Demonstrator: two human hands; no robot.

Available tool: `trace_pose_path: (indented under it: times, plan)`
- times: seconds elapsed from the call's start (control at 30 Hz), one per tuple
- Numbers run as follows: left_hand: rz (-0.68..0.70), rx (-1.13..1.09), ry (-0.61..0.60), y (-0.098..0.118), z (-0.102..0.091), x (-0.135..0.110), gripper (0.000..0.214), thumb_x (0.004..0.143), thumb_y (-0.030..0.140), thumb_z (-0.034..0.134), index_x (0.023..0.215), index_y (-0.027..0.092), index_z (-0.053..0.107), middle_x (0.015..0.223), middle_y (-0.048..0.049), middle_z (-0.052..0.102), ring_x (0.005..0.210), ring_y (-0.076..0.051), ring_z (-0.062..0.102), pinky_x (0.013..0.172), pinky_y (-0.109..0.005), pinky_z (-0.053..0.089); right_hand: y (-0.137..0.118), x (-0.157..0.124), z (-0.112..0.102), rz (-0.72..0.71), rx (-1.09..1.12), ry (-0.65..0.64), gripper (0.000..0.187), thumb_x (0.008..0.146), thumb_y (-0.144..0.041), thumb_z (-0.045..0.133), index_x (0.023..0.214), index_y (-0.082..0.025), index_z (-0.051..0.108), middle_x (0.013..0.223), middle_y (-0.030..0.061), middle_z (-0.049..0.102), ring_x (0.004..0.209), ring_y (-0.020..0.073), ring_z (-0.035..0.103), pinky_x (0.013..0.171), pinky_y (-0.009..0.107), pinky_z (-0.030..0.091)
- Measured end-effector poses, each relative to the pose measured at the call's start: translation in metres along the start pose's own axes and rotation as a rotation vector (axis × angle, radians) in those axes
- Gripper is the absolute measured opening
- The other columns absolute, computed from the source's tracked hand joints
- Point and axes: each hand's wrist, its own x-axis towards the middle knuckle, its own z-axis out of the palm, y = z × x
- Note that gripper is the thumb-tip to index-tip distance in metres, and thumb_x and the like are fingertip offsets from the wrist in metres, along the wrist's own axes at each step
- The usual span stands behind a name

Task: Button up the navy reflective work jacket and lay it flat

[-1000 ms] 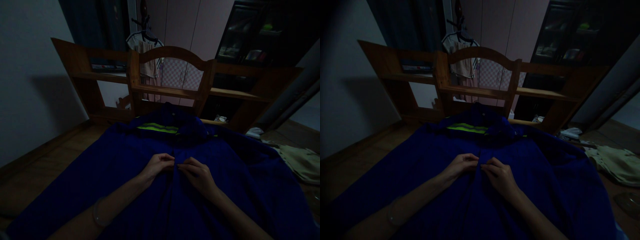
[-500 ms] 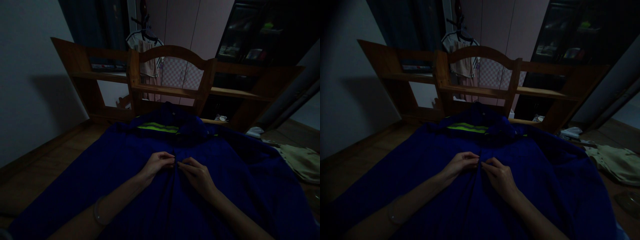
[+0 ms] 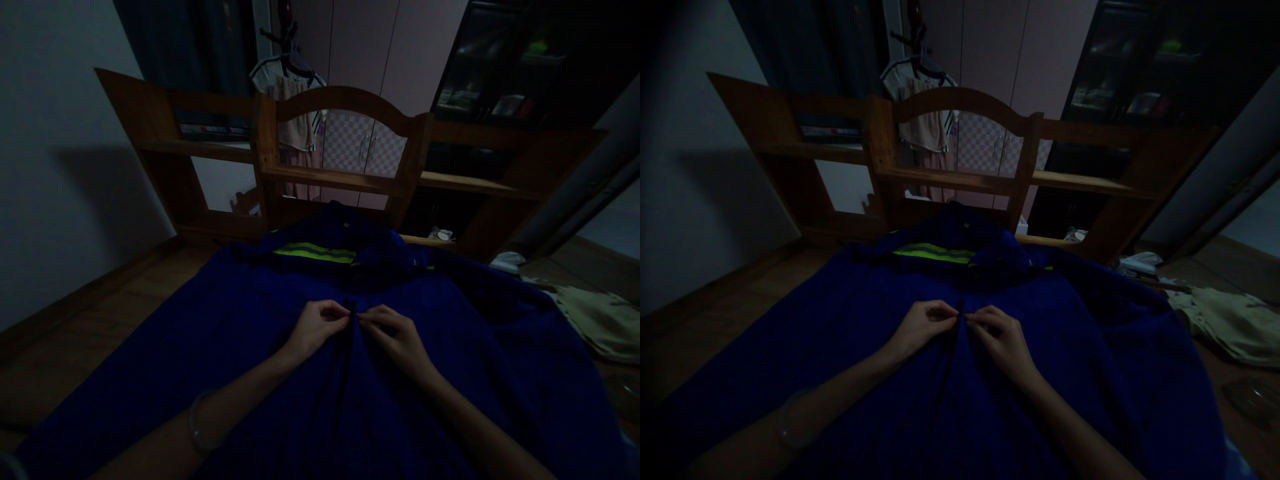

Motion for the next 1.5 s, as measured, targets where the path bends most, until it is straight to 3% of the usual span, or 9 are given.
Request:
trace_pose_path:
  times: [0.13,0.23,0.47,0.6,0.9,1.07,1.23,1.37,1.5]
  plan:
    - [0.073,0.121,0.001,-0.002,0.004,-0.004,0.021,0.072,0.030,0.065,0.085,0.014,0.068,0.083,-0.0061,0.069,0.078,-0.017,0.064,0.073,-0.025,0.048,0.006,0.006,-0.001,0.226,0.163,-0.056,0.022,0.081,-0.036,0.061,0.089,-0.017,0.067,0.066,-0.0005,0.058,0.054,0.0093,0.049,0.047,0.020,0.036]
    - [0.038,0.085,-0.009,-0.005,0.007,-0.004,0.022,0.071,0.030,0.066,0.085,0.013,0.068,0.083,-0.0064,0.069,0.078,-0.017,0.063,0.072,-0.025,0.047,0.013,0.009,0.000,0.280,0.251,-0.104,0.024,0.078,-0.037,0.064,0.084,-0.015,0.064,0.065,-0.0015,0.056,0.050,0.0075,0.045,0.045,0.018,0.033]
    - [-0.329,-0.289,-0.096,-0.010,0.005,-0.004,0.035,0.066,0.035,0.073,0.090,0.011,0.068,0.088,-0.0095,0.067,0.077,-0.015,0.062,0.075,-0.024,0.047,0.018,0.004,0.002,0.187,0.065,-0.119,0.023,0.080,-0.038,0.061,0.086,-0.016,0.061,0.069,-0.0005,0.058,0.057,0.0095,0.051,0.050,0.019,0.038]
    - [-0.340,-0.319,-0.121,-0.006,0.005,-0.007,0.036,0.068,0.042,0.070,0.087,0.011,0.068,0.087,-0.0086,0.066,0.077,-0.012,0.060,0.074,-0.021,0.045,0.011,0.001,0.002,0.094,-0.076,-0.102,0.018,0.082,-0.034,0.059,0.087,-0.017,0.060,0.069,-0.0010,0.059,0.060,0.0104,0.053,0.053,0.020,0.039]
    - [-0.387,-0.283,-0.030,-0.013,0.007,-0.005,0.034,0.060,0.032,0.077,0.084,0.010,0.067,0.079,-0.0073,0.065,0.069,-0.011,0.059,0.066,-0.020,0.044,0.003,0.000,0.003,0.044,-0.099,-0.109,0.016,0.083,-0.033,0.059,0.089,-0.018,0.060,0.071,-0.0010,0.061,0.062,0.0103,0.056,0.055,0.020,0.041]
    - [-0.330,-0.218,0.053,-0.010,0.009,-0.008,0.029,0.061,0.031,0.075,0.082,0.011,0.068,0.075,-0.0057,0.065,0.066,-0.010,0.057,0.062,-0.020,0.042,0.004,0.002,0.001,0.111,0.046,-0.106,0.023,0.083,-0.038,0.058,0.089,-0.017,0.061,0.077,0.0013,0.064,0.066,0.0117,0.059,0.059,0.021,0.045]
    - [-0.263,-0.141,0.048,-0.004,0.010,-0.011,0.025,0.064,0.031,0.072,0.080,0.012,0.067,0.073,-0.0041,0.064,0.065,-0.010,0.056,0.060,-0.020,0.040,0.005,0.005,-0.001,0.161,0.123,-0.144,0.025,0.084,-0.039,0.056,0.088,-0.015,0.061,0.071,0.0010,0.061,0.059,0.0110,0.056,0.054,0.021,0.043]
    - [-0.139,0.088,0.046,-0.009,0.013,-0.013,0.018,0.064,0.028,0.068,0.073,0.013,0.066,0.072,-0.0045,0.065,0.066,-0.014,0.058,0.060,-0.021,0.041,0.005,0.002,0.001,0.090,-0.050,-0.197,0.015,0.083,-0.030,0.057,0.088,-0.017,0.061,0.074,0.0014,0.062,0.064,0.0120,0.057,0.056,0.021,0.043]
    - [0.020,0.307,0.049,-0.008,0.017,-0.018,0.011,0.068,0.025,0.060,0.073,0.016,0.065,0.070,-0.0031,0.066,0.067,-0.016,0.060,0.059,-0.022,0.040,0.002,-0.003,0.003,-0.004,-0.228,-0.160,0.005,0.083,-0.019,0.055,0.084,-0.019,0.060,0.077,0.0008,0.061,0.069,0.0126,0.057,0.060,0.022,0.041]
